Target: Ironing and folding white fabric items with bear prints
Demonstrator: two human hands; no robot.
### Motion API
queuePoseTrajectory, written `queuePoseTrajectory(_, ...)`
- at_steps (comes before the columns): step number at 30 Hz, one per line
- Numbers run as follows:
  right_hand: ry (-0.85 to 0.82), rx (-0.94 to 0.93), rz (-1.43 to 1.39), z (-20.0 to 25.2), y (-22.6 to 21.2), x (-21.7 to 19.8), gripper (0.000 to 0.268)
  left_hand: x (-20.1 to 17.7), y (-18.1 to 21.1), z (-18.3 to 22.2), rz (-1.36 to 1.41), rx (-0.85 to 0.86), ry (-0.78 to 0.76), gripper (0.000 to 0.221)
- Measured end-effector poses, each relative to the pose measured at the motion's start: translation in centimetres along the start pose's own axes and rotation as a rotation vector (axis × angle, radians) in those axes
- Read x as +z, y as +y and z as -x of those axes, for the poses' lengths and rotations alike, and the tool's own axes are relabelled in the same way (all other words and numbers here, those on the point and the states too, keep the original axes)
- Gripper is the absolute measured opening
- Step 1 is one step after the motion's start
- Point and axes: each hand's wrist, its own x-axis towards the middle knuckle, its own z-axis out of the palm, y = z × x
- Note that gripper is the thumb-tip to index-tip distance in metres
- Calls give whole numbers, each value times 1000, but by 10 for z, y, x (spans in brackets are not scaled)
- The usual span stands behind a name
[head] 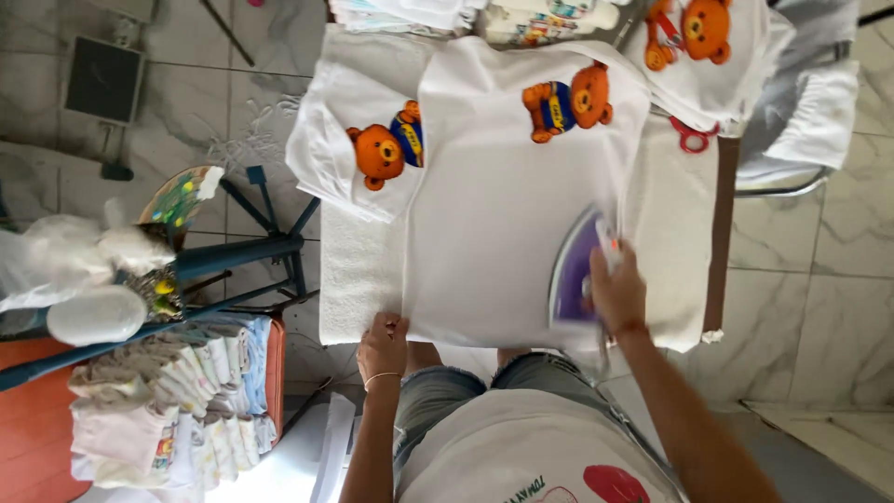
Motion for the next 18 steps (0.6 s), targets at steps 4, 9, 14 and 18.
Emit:
queuePoseTrajectory(4, 92, -115, -57, -50, -42, -8, 62, -5, 3, 3, 37, -6, 12, 26)
queuePoseTrajectory(9, 47, -138, -14, -64, -20, -16, 62, -4, 4, 6, 42, 9, 14, 22)
queuePoseTrajectory(14, -106, -89, 112, -48, 16, -23, 60, -2, 7, 1, 55, -15, 15, 26)
queuePoseTrajectory(18, -328, -174, 323, -6, 66, -39, 60, -5, 11, 10, 89, -10, 41, 29)
